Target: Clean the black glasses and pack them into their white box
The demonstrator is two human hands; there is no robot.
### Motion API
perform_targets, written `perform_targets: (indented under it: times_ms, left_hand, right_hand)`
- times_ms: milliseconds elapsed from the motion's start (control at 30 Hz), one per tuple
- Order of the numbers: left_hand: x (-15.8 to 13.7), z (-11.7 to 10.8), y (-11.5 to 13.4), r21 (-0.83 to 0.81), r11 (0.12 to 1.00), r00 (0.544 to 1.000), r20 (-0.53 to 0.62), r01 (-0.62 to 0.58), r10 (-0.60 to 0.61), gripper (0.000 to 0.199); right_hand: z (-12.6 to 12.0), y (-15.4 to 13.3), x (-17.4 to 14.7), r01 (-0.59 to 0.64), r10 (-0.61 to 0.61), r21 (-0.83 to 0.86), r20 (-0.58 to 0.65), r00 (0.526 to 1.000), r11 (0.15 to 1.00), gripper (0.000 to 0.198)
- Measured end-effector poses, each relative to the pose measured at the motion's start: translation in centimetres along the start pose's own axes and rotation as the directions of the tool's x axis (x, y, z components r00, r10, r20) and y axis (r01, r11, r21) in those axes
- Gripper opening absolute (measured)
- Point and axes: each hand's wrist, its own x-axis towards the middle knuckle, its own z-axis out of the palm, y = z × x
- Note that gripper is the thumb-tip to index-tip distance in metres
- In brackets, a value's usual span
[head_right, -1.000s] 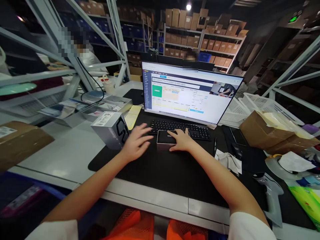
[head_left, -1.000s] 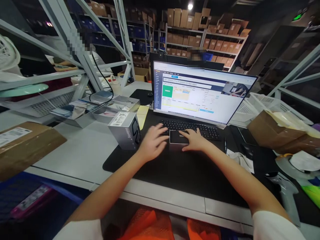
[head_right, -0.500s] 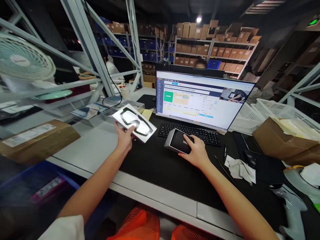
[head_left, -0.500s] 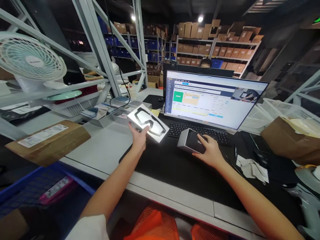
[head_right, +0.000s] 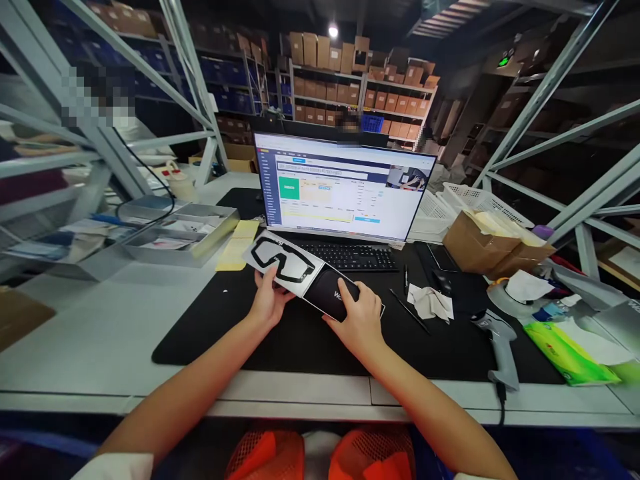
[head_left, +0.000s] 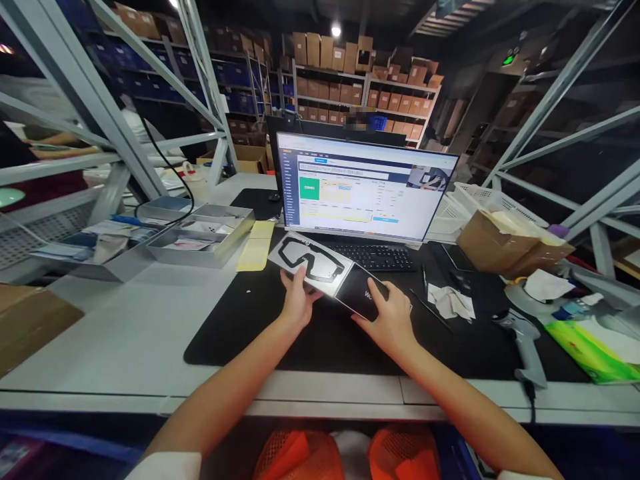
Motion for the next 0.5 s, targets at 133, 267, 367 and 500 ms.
perform_targets:
  times_ms: [133,267,367,500]
  left_hand:
    - [-0.1,-0.6,1.8,0.076,0.983,0.986,0.017,-0.167,0.166,0.095]
    - [0.1,-0.9,2.1,0.140,0.975,0.985,0.007,-0.171,0.172,0.101]
    - [0.2,-1.0,1.9,0.162,0.979,0.992,-0.005,-0.123,0.126,0.097]
    - [-0.1,-1.1,1.5,0.158,0.978,0.990,0.029,-0.138,0.135,0.103]
  right_hand:
    - [-0.5,-1.4,0.6,0.028,-0.015,-0.103,0.116,0.993,0.994,0.085]
    - [-0.5,-2.1,1.5,0.038,-0.017,-0.116,0.183,0.983,0.992,0.087]
    - [-0.3,-1.9,1.8,0.041,-0.021,-0.099,0.197,0.980,0.994,0.086]
    - [0.0,-1.9,1.8,0.073,-0.054,-0.077,0.217,0.975,0.994,0.090]
